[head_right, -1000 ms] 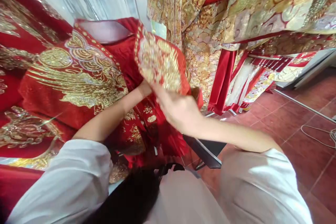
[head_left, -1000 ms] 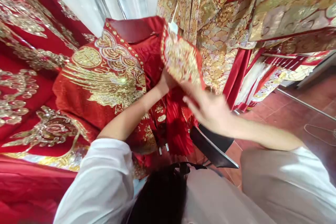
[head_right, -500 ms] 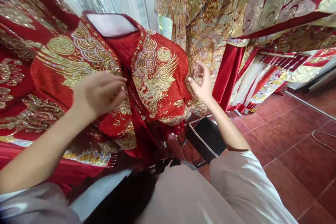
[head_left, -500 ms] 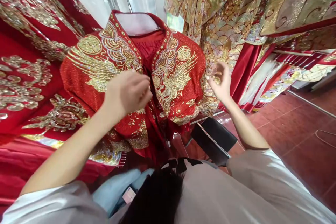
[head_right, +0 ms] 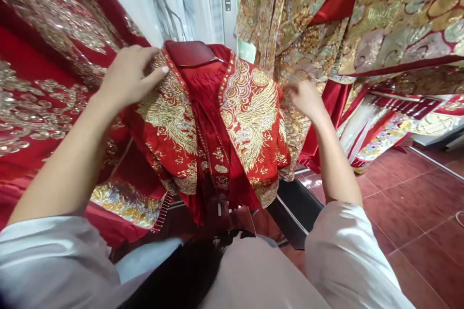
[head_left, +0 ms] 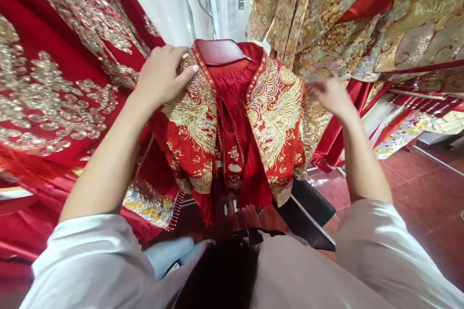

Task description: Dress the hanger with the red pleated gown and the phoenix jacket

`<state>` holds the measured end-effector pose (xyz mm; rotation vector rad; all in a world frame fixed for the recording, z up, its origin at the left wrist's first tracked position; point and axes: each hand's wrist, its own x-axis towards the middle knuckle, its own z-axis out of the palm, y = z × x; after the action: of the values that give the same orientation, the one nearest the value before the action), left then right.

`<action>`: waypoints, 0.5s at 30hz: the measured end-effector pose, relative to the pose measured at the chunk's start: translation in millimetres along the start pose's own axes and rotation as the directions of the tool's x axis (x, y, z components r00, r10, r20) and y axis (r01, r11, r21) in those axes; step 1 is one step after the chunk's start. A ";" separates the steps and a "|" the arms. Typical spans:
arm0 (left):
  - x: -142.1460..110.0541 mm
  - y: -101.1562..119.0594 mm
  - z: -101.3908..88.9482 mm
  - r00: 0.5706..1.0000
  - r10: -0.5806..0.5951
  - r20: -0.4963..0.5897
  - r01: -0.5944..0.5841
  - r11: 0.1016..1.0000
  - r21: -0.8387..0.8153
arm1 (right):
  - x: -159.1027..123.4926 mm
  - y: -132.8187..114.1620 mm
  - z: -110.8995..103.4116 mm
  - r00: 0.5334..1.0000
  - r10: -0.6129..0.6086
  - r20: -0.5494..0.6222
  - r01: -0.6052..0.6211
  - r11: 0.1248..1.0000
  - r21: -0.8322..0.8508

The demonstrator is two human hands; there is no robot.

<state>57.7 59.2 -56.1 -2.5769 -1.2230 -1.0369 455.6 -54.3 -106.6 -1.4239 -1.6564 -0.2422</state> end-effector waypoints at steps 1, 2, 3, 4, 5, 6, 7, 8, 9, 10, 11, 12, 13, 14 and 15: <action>5.9 -2.2 -0.1 1.000 0.004 0.006 -0.004 0.999 -0.033 | 7.8 -18.6 -1.9 0.999 -0.032 -0.041 0.032 0.999 -0.004; 11.5 -4.1 0.0 1.000 0.009 0.007 -0.008 0.997 -0.076 | 16.4 -36.6 -1.8 0.996 -0.083 -0.039 0.084 0.996 0.020; 16.1 -5.4 0.3 1.000 0.009 0.001 -0.009 0.993 -0.120 | 25.3 -53.0 0.5 0.988 -0.155 0.017 0.154 0.986 0.060; 19.3 -6.0 0.9 1.000 0.008 -0.003 -0.009 0.988 -0.153 | 34.2 -66.6 5.1 0.968 -0.228 0.101 0.218 0.970 0.104; 20.9 -5.8 1.4 1.000 0.005 -0.008 -0.006 0.985 -0.173 | 42.8 -77.1 11.8 0.939 -0.282 0.195 0.258 0.956 0.141; 20.9 -4.8 1.7 1.000 0.002 -0.012 -0.004 0.984 -0.178 | 50.6 -84.6 19.7 0.912 -0.305 0.275 0.271 0.950 0.156; 19.6 -3.0 1.4 1.000 0.001 -0.016 -0.003 0.986 -0.169 | 57.4 -89.7 28.1 0.898 -0.297 0.325 0.262 0.954 0.148; 17.6 -0.9 0.4 1.000 0.003 -0.025 -0.007 0.988 -0.153 | 63.2 -93.2 36.0 0.901 -0.271 0.339 0.244 0.962 0.121; 15.5 1.2 -1.3 0.999 0.005 -0.047 -0.011 0.990 -0.140 | 68.3 -96.3 42.5 0.916 -0.242 0.320 0.226 0.970 0.086; 13.9 2.9 -3.8 0.996 0.001 -0.085 -0.012 0.990 -0.137 | 73.0 -99.9 47.4 0.934 -0.223 0.279 0.217 0.975 0.050; 13.0 3.8 -6.7 0.991 -0.010 -0.135 -0.010 0.989 -0.145 | 77.6 -104.6 50.5 0.948 -0.220 0.231 0.221 0.975 0.021; 13.1 3.7 -9.8 0.981 -0.026 -0.192 -0.007 0.986 -0.168 | 82.6 -110.3 51.9 0.956 -0.229 0.182 0.233 0.973 0.001; 14.2 2.6 -12.7 0.968 -0.047 -0.247 -0.005 0.979 -0.203 | 87.9 -116.8 52.1 0.961 -0.237 0.141 0.241 0.970 -0.012; 15.8 0.6 -15.0 0.953 -0.067 -0.295 -0.006 0.971 -0.240 | 93.5 -123.2 51.5 0.965 -0.234 0.120 0.238 0.971 -0.017; 17.6 -2.1 -16.7 0.941 -0.084 -0.329 -0.008 0.963 -0.269 | 99.1 -128.4 50.6 0.968 -0.218 0.124 0.221 0.975 -0.013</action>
<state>55.1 65.9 -32.8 -2.4133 -1.1131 -1.6743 327.3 6.4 -13.2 -1.2964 -1.9205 -0.3085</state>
